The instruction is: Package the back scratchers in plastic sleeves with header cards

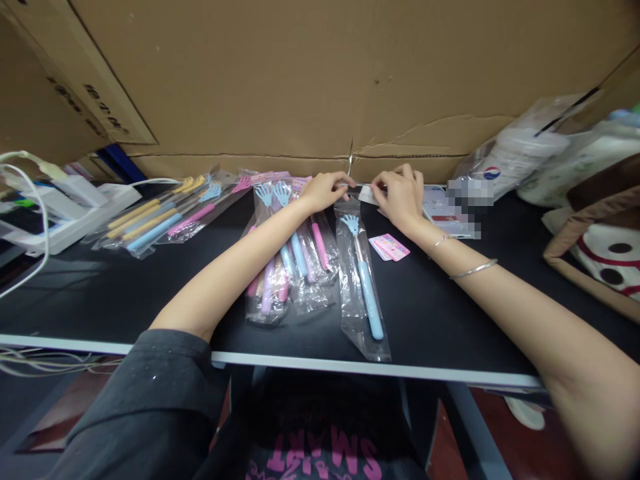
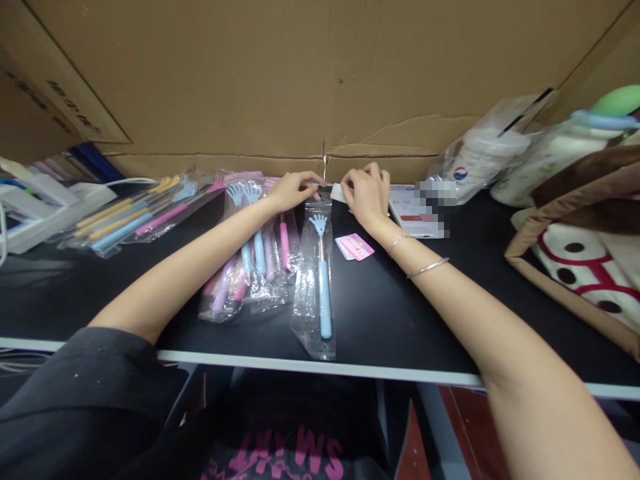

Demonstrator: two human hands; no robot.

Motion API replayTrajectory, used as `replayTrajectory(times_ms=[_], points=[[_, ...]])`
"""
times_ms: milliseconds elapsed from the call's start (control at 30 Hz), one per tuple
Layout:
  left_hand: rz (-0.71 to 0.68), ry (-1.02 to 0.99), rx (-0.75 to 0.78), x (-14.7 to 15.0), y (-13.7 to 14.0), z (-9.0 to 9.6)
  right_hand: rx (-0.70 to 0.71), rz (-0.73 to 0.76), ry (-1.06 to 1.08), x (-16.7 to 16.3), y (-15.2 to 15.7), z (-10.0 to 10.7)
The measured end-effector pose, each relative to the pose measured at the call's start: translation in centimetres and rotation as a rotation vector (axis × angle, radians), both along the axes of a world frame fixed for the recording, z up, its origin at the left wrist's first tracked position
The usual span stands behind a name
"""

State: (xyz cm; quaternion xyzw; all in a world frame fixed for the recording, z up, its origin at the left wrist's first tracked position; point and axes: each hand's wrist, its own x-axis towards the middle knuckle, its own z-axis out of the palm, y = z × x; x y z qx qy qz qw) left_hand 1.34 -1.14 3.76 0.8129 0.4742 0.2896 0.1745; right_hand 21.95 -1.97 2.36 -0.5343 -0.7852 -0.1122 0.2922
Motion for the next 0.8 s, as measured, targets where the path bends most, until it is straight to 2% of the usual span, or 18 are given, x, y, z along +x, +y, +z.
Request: replayTrajectory(times_ms=[200, 400, 533, 800], points=[[0.013, -0.002, -0.006, -0.1, 0.1, -0.1, -0.040, -0.088, 0.219, 0.2, 0.9, -0.3], [0.038, 0.012, -0.002, -0.1, 0.4, -0.3, -0.223, -0.014, 0.510, 0.7, 3.2, -2.2], [0.029, -0.001, -0.008, -0.1, 0.4, -0.3, -0.271, 0.001, 0.646, 0.1, 3.6, -3.0], [-0.002, -0.027, -0.010, -0.1, 1.0, -0.9, -0.334, 0.191, 1.001, -1.2, 3.0, -3.2]])
